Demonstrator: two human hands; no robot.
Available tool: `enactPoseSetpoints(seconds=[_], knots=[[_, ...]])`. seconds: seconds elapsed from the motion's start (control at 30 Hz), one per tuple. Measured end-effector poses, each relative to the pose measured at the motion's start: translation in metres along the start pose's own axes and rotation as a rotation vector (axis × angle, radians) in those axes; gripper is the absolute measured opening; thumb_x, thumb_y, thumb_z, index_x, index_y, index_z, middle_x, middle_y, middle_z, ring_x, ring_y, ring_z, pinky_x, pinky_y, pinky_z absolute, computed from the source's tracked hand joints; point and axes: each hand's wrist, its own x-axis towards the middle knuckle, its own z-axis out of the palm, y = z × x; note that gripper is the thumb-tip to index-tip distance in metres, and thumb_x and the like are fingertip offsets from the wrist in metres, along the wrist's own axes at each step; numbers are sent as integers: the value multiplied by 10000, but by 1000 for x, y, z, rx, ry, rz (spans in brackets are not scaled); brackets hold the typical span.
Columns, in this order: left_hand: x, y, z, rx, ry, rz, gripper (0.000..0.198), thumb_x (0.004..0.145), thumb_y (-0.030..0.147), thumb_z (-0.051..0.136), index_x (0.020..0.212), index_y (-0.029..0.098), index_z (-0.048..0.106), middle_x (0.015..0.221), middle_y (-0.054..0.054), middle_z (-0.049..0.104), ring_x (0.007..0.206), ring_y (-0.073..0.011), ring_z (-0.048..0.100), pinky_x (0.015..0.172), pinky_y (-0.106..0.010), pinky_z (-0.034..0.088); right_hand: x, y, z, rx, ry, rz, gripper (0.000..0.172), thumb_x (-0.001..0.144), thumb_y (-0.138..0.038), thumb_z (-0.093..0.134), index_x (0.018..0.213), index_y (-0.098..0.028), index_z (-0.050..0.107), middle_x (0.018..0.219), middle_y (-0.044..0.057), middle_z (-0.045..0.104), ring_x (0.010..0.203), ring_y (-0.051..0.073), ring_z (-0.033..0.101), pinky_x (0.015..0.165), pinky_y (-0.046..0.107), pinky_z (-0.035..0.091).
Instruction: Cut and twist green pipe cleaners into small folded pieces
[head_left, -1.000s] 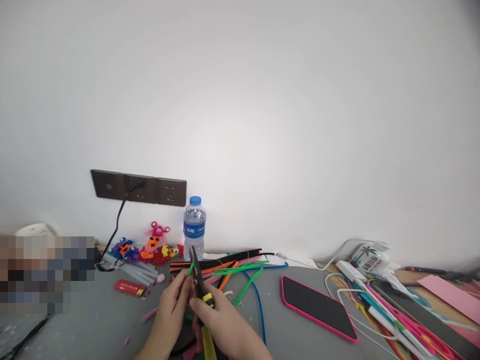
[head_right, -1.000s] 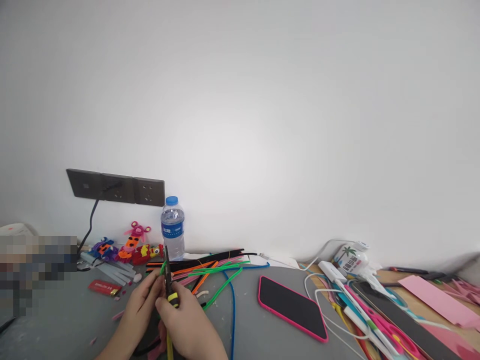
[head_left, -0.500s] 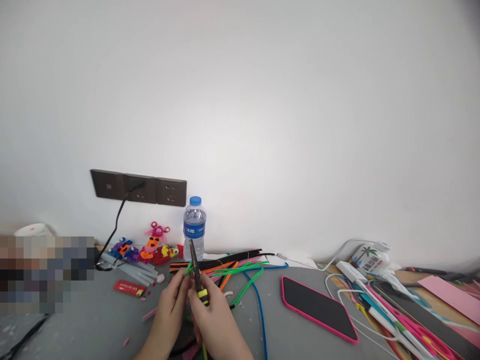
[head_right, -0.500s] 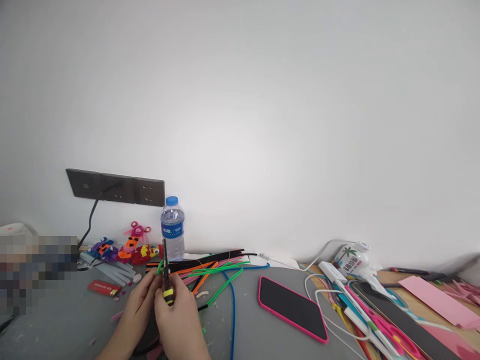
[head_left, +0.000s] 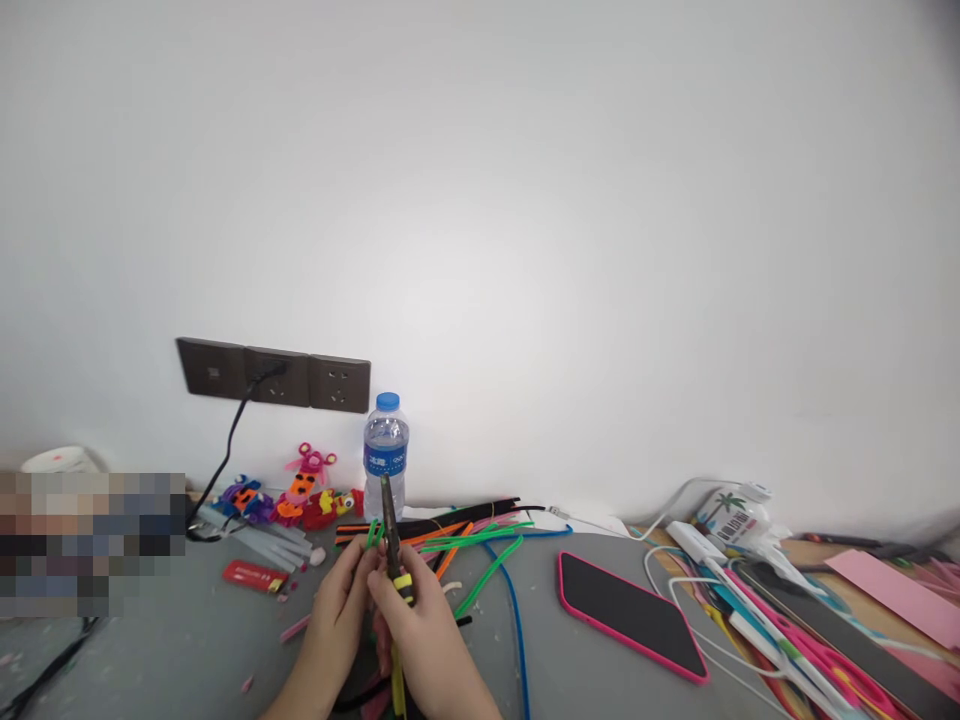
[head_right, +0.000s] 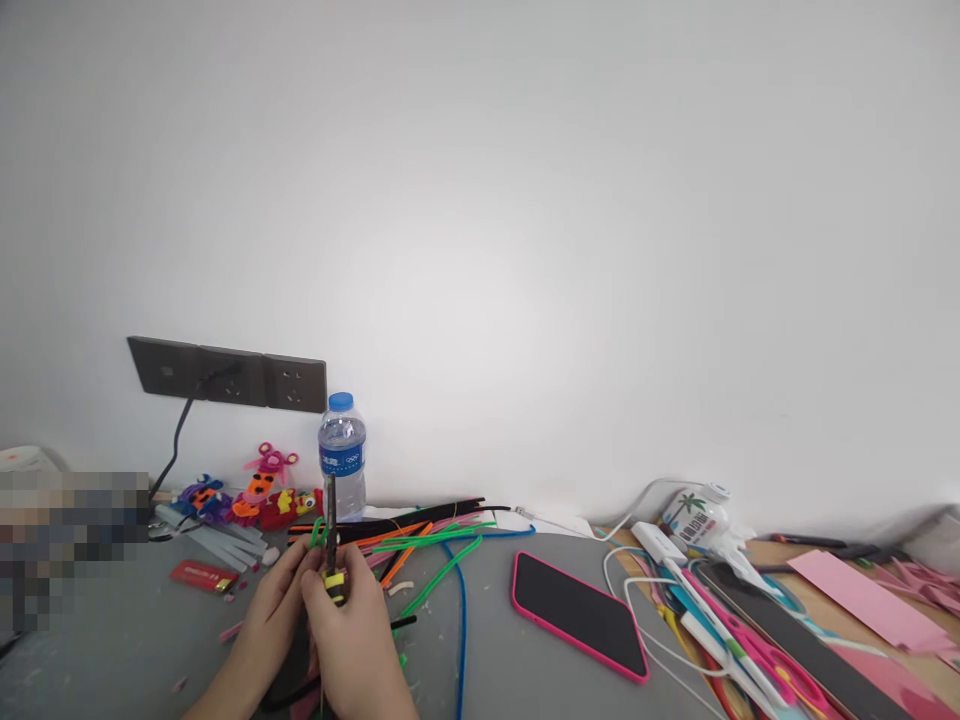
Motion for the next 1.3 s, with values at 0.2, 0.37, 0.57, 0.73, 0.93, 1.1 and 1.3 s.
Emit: enactPoseSetpoints(seconds=[0.2, 0.37, 0.57, 0.73, 0.93, 1.1, 1.3], knots=[[-3, 1, 2, 12, -21, -36, 317, 849, 470, 558, 945, 195, 683, 870, -43, 716, 841, -238, 652, 763, -283, 523, 3, 0, -4, 146, 50, 9, 483, 740, -606, 610, 988, -199, 526, 534, -77, 456, 425, 107, 405, 434, 227, 359], [-9, 4, 4, -9, -71, -70, 343, 848, 493, 559, 923, 180, 678, 711, -21, 661, 663, -206, 614, 581, -241, 495, 6, -11, -18, 276, 159, -95, 429, 761, -560, 608, 981, -216, 475, 507, -78, 447, 452, 133, 431, 488, 259, 388], [-11, 11, 5, 29, -65, -67, 303, 839, 488, 576, 820, 195, 652, 716, -15, 608, 691, -200, 573, 559, -217, 441, 12, -14, -34, 341, 282, -159, 343, 771, -532, 607, 880, -234, 476, 546, -63, 449, 466, 151, 462, 482, 283, 380], [-10, 14, 6, -33, -94, -106, 349, 844, 523, 556, 738, 192, 587, 645, 28, 498, 564, -139, 453, 509, -204, 370, 13, -15, -39, 422, 323, -145, 332, 757, -521, 600, 838, -232, 459, 521, -71, 461, 445, 160, 503, 465, 286, 376], [-9, 18, 8, -61, -127, -98, 398, 846, 548, 534, 670, 192, 569, 619, 17, 516, 550, -142, 455, 508, -221, 380, 12, -15, -41, 480, 302, -128, 284, 772, -465, 597, 856, -235, 453, 524, -70, 471, 495, 174, 547, 457, 275, 360], [-8, 20, 9, -109, -99, -126, 390, 818, 552, 566, 685, 188, 601, 605, 12, 556, 518, -140, 496, 486, -228, 413, 12, -16, -41, 451, 313, -114, 304, 761, -492, 594, 847, -238, 450, 524, -70, 463, 485, 176, 540, 447, 280, 350], [-9, 16, 12, -249, -114, -136, 293, 873, 481, 532, 922, 196, 577, 562, 46, 573, 461, -138, 552, 451, -230, 441, 12, -15, -41, 495, 320, -116, 267, 768, -465, 588, 836, -241, 459, 517, -68, 467, 487, 176, 545, 442, 280, 351]])
